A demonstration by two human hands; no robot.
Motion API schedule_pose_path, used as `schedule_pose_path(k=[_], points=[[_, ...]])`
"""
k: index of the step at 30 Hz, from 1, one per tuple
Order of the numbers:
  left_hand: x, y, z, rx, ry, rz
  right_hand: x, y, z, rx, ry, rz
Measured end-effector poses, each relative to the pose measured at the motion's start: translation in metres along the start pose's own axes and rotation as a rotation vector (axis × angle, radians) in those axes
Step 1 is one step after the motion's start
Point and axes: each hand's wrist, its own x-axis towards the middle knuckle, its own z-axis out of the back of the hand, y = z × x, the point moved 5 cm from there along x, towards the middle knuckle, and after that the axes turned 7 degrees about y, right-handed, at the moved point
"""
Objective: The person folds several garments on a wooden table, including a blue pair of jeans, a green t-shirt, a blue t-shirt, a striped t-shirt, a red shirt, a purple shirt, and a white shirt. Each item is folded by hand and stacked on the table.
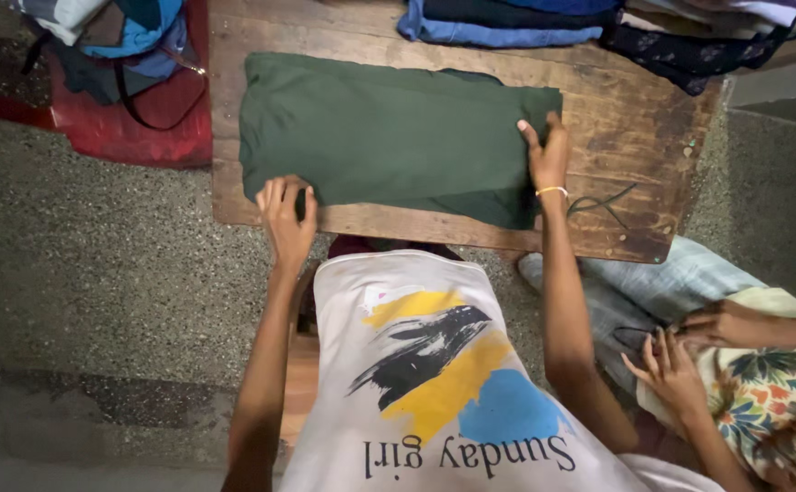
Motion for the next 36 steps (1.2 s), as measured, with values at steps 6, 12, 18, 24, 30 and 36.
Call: schedule_pose_path(k=[6,12,18,24,30,36], points=[[0.009,-0.014,-0.007,-0.037,0.028,-0.063,0.007,-0.036,-0.004,0.297,0.083,-0.276],[0.009,-0.017,-0.016,-0.080,0.069,-0.049,-0.001,0.003,0.025,0.436,0.441,-0.433],[0.006,-0.021,-0.033,-0.099,0.133,-0.070,-0.016,0.078,0.066,0.387,0.519,0.034],[0.008,-0.020,-0.033,-0.122,0.157,-0.038,-0.022,0.038,0.061,0.788,0.451,-0.196],[0.003,-0.010,-0.024,-0.089,0.176,-0.025,-0.045,-0.045,0.057,0.382,0.257,-0.412],[0.003,-0.004,-0.027,-0.142,0.159,-0.002,-0.057,-0.026,0.048,0.261,0.247,-0.411]])
